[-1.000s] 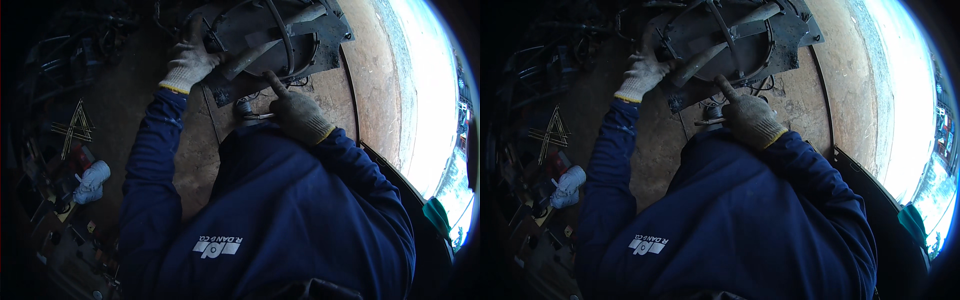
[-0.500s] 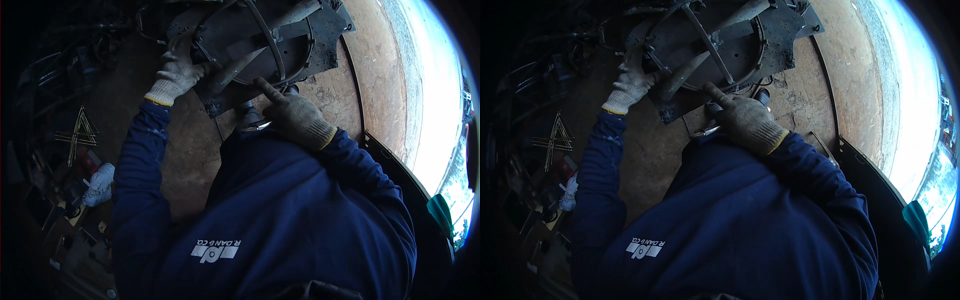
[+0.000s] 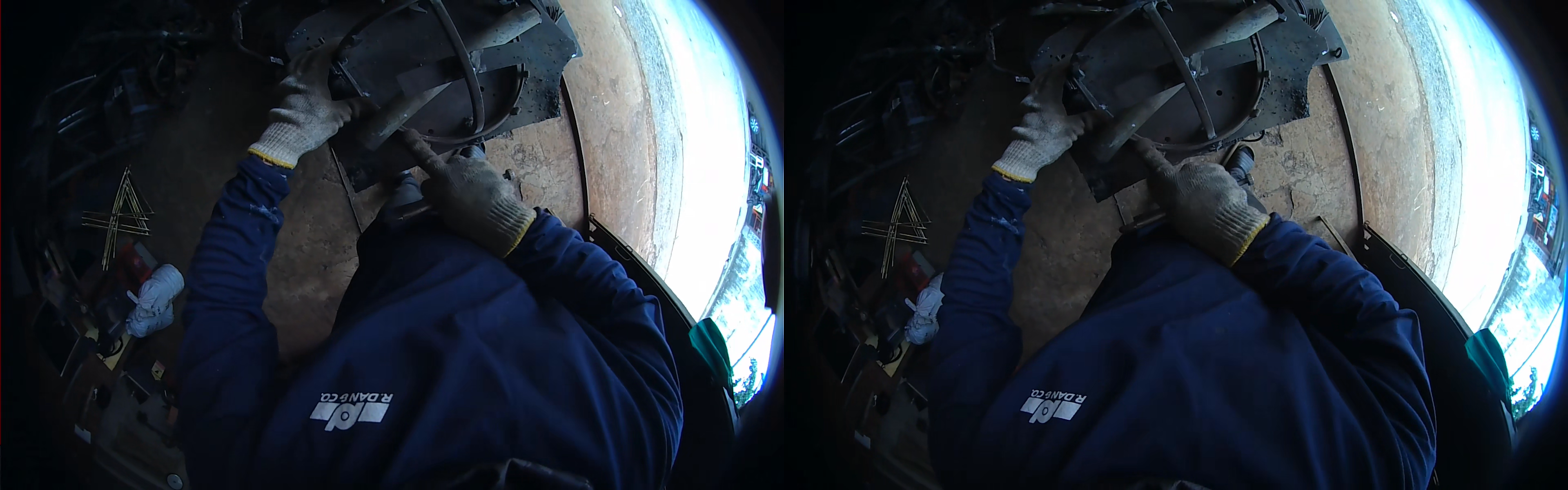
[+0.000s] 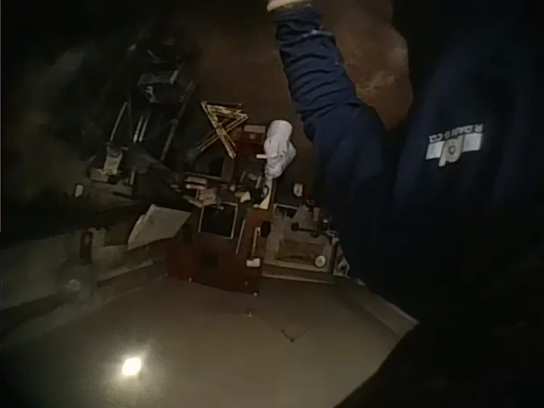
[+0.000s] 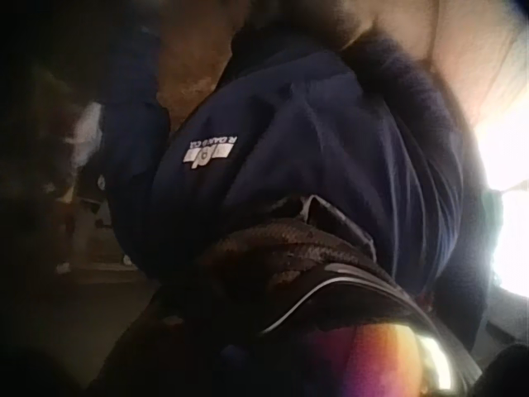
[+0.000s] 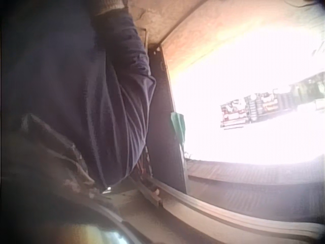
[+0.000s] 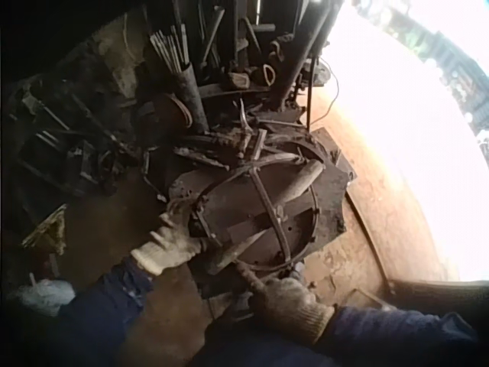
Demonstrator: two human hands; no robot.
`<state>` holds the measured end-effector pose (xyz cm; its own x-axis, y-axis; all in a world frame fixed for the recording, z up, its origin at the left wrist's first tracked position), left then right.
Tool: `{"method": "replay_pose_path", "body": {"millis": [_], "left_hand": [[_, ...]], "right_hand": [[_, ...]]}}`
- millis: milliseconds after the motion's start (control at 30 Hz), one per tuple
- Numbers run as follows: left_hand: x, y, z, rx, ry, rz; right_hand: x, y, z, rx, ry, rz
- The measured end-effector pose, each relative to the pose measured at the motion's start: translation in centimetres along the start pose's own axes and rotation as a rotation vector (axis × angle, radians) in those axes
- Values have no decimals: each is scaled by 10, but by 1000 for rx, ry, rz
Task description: The person assembles a metal structure by aligning curved metal pieces onto a jig, securing them with locking pliers, and using a hammer to fit components together.
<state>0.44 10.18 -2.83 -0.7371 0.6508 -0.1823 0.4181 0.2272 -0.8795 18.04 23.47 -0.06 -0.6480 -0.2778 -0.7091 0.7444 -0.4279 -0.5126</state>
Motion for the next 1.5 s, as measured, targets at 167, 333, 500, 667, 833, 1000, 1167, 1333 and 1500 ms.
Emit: {"method": "replay_pose_path", "body": {"millis": [167, 333, 500, 667, 833, 1000, 1167, 1333, 1500], "left_hand": [[-2, -3, -3, 47, 65, -8], [-6, -2, -2, -6, -24, -6], [-7, -2, -5, 51, -196, 71], [-7, 5, 7, 15, -101, 25], [-4, 3, 2, 108, -243, 146], [-5, 4, 5, 144, -298, 256], [-4, 19, 26, 219, -321, 356], [-10, -1, -4, 217, -449, 460], [-10, -4, -2, 195, -420, 420]], "right_hand": [[3, 5, 2, -1, 40, -75], [5, 16, 4, 3, 13, -153], [4, 22, 9, -50, 22, -255], [3, 21, 10, -49, 127, -224], [6, 28, 6, 55, 205, -258], [13, 35, 9, -4, 82, -286], [0, 26, 23, -15, -8, -385], [2, 27, 19, -23, 21, -391], [-7, 19, 26, -59, 32, -293]]}}
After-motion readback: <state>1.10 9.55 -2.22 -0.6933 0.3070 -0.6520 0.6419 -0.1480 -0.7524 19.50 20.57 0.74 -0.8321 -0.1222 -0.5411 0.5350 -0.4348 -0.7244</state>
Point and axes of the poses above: each hand's wrist, its own x-axis towards the middle knuckle, its own y-axis out of the palm, z = x × y, the point moved 9 cm from there along x, towards the middle knuckle, and after that the axes turned 6 degrees about z, right-handed, at the moved point
